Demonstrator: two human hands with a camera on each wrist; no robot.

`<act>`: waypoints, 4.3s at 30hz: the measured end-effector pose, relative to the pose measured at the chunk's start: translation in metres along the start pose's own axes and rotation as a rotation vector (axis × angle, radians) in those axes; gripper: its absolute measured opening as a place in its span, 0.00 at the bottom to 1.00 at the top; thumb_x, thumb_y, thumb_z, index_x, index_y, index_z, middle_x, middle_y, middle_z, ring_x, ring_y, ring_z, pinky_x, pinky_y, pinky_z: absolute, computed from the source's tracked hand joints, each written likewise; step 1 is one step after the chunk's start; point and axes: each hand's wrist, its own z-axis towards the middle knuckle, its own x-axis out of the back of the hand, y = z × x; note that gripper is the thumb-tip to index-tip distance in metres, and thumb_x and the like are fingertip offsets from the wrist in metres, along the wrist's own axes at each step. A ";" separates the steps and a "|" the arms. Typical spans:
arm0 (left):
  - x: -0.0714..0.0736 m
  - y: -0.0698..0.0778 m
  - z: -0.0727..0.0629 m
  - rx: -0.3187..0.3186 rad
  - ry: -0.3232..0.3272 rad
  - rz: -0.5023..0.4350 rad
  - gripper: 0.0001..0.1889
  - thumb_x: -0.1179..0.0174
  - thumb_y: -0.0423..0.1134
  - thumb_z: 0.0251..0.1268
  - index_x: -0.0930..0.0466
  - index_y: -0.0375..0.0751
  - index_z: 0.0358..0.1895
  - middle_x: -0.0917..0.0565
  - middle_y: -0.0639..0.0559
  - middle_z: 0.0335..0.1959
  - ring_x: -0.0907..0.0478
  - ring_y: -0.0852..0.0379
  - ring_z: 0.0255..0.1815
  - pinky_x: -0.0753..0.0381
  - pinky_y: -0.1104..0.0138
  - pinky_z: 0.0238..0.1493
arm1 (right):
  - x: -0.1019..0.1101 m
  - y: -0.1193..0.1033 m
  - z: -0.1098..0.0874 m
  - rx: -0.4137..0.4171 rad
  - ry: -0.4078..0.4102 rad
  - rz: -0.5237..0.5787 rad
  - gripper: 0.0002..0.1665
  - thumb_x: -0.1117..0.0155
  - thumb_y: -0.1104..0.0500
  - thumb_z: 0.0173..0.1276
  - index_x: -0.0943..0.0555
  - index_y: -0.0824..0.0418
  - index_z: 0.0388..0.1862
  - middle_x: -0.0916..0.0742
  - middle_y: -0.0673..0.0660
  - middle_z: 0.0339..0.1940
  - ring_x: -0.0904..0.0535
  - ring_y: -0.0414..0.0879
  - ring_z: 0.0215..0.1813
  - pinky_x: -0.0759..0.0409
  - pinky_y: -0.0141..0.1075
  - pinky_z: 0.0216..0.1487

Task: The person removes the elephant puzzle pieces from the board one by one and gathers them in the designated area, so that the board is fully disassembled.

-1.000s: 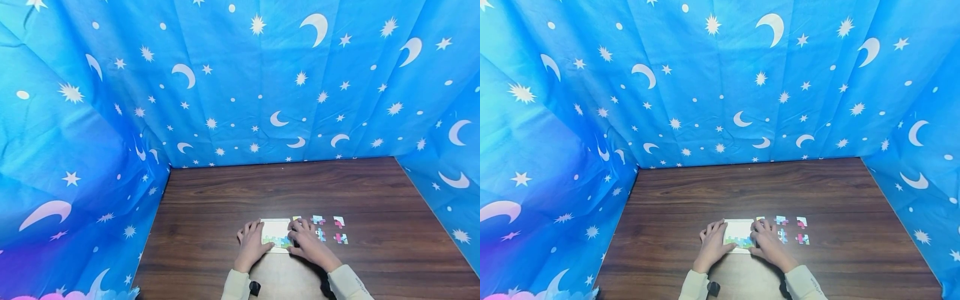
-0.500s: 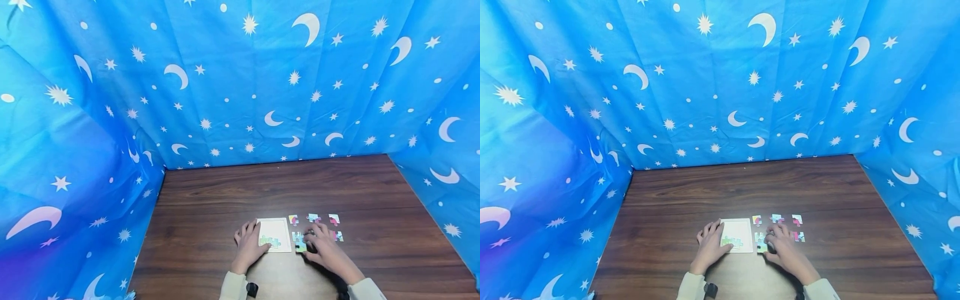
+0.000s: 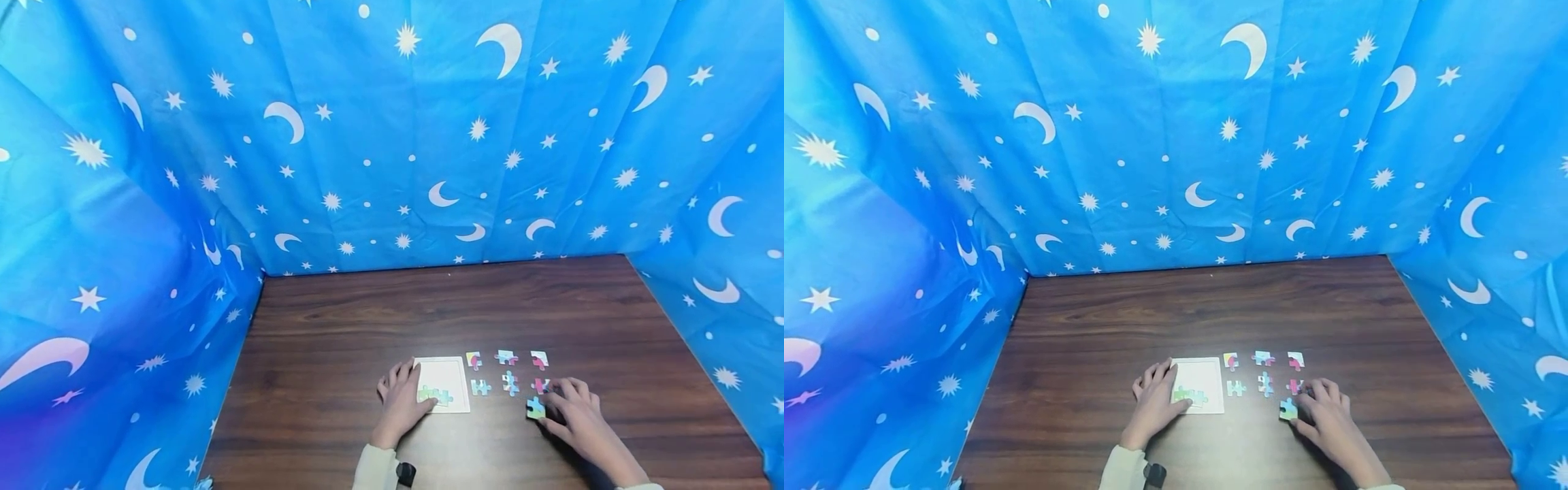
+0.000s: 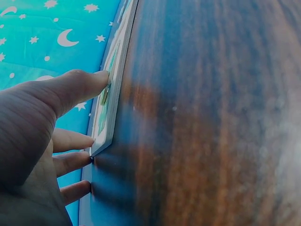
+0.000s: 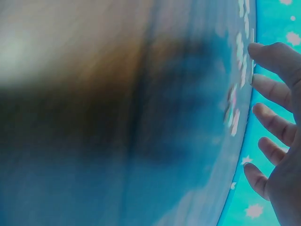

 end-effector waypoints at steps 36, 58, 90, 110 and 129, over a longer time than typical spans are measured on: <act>0.015 -0.014 0.006 -0.120 -0.060 -0.028 0.31 0.40 0.44 0.61 0.24 0.39 0.69 0.30 0.42 0.73 0.36 0.39 0.67 0.42 0.36 0.58 | -0.037 -0.038 0.045 0.045 0.144 0.114 0.19 0.19 0.64 0.45 0.15 0.60 0.38 0.18 0.60 0.44 0.28 0.64 0.51 0.31 0.55 0.38; 0.011 -0.024 0.004 -0.139 -0.085 0.021 0.37 0.41 0.43 0.55 0.29 0.41 0.73 0.33 0.46 0.76 0.38 0.42 0.70 0.42 0.40 0.59 | -0.087 -0.100 0.091 0.030 -0.094 0.103 0.09 0.22 0.59 0.55 0.15 0.57 0.33 0.19 0.59 0.48 0.31 0.60 0.56 0.33 0.54 0.43; 0.011 -0.025 0.003 -0.114 -0.101 -0.003 0.38 0.40 0.44 0.54 0.30 0.41 0.74 0.35 0.47 0.77 0.40 0.42 0.71 0.45 0.40 0.61 | -0.069 -0.082 0.086 0.167 0.015 0.161 0.10 0.24 0.64 0.53 0.18 0.53 0.27 0.19 0.59 0.47 0.30 0.63 0.55 0.35 0.66 0.48; 0.013 -0.023 0.002 -0.103 -0.136 -0.067 0.38 0.41 0.43 0.56 0.32 0.39 0.75 0.37 0.44 0.78 0.42 0.39 0.73 0.48 0.37 0.63 | -0.019 -0.031 0.037 0.011 0.102 0.101 0.14 0.23 0.66 0.48 0.20 0.51 0.26 0.19 0.62 0.46 0.31 0.67 0.54 0.36 0.63 0.42; 0.016 -0.022 0.004 -0.082 -0.145 -0.063 0.38 0.41 0.44 0.57 0.32 0.40 0.75 0.37 0.45 0.78 0.43 0.39 0.73 0.49 0.36 0.64 | -0.025 -0.025 0.013 -0.088 -0.017 0.039 0.15 0.23 0.66 0.49 0.20 0.50 0.27 0.20 0.66 0.50 0.33 0.71 0.58 0.35 0.66 0.44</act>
